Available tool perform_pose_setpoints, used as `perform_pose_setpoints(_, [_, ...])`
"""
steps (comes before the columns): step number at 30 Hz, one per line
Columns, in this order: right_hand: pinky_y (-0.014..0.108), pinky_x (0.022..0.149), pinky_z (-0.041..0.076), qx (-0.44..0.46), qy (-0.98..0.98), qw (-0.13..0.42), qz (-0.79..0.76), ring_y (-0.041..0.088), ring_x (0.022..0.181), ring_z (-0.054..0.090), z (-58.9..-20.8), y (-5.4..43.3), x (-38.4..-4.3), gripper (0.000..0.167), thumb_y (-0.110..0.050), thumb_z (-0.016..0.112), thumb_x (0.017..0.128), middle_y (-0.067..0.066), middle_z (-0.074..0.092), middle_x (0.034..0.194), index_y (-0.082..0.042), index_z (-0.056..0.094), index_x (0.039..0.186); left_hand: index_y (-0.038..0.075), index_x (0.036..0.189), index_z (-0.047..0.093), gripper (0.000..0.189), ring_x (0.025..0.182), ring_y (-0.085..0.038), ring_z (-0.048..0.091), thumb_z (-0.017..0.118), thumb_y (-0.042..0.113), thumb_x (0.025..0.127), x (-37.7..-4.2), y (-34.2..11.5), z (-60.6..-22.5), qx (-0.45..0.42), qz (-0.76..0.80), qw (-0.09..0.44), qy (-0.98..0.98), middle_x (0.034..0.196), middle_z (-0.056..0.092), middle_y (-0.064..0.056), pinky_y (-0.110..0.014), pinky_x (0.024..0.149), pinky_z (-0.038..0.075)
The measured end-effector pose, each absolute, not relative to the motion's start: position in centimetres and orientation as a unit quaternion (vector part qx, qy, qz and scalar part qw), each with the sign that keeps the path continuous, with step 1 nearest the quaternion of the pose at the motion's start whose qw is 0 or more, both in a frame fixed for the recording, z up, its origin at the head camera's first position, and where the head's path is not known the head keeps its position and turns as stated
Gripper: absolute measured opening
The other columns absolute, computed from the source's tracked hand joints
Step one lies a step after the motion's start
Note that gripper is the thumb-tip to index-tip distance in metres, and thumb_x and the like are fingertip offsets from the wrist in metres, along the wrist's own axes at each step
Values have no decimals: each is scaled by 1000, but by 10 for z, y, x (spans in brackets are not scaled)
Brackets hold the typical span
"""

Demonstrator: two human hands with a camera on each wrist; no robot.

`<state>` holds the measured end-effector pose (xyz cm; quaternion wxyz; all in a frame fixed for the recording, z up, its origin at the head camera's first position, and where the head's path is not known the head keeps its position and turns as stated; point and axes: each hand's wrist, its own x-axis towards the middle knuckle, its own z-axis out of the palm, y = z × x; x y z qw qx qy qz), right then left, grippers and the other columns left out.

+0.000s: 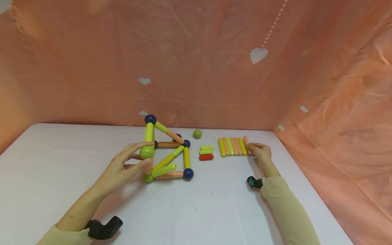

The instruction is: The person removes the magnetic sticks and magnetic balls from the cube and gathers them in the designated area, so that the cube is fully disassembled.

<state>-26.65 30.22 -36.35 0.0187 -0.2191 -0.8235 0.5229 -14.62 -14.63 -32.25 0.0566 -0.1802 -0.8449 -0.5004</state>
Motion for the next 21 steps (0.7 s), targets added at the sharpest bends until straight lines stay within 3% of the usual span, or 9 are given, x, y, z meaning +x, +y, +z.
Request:
perform_pose_setpoints(4, [13,62,45,-224,-827,15,516,-3,62,53,-367,301,-269,44,-21,61,93,-1,62,89,6,57,127,29,137,51,45,102,-18,59,63,23,94,-145,-146,-322,-181,-499,61,-846,129,53,3,-30,79,53])
perform_pose_setpoints(8, [20,78,46,-223,-835,8,503,1,75,54,-366,299,-268,44,-23,57,95,15,61,118,5,56,129,27,136,52,44,100,-10,58,63,21,94,-145,-146,-322,-181,-496,68,-847,127,53,5,-27,78,52])
perform_pose_setpoints(14, [37,103,41,-219,-841,18,495,22,111,54,-360,294,-262,44,-25,49,98,20,52,136,1,54,133,28,137,51,44,101,-16,60,63,23,94,-146,-146,-322,-177,-494,62,-849,128,52,5,-27,78,52])
perform_pose_setpoints(17, [33,101,42,-204,-844,39,495,26,123,48,-353,287,-258,41,-23,47,98,19,52,137,-1,56,132,29,137,51,45,102,-20,60,62,24,94,-146,-145,-321,-175,-493,58,-850,129,52,4,-27,78,52])
perform_pose_setpoints(21, [14,84,43,-160,-844,65,507,24,121,49,-344,270,-251,36,-20,51,98,20,56,133,0,60,127,27,137,51,44,102,-18,59,62,23,94,-146,-146,-321,-177,-494,61,-849,129,52,4,-28,79,52])
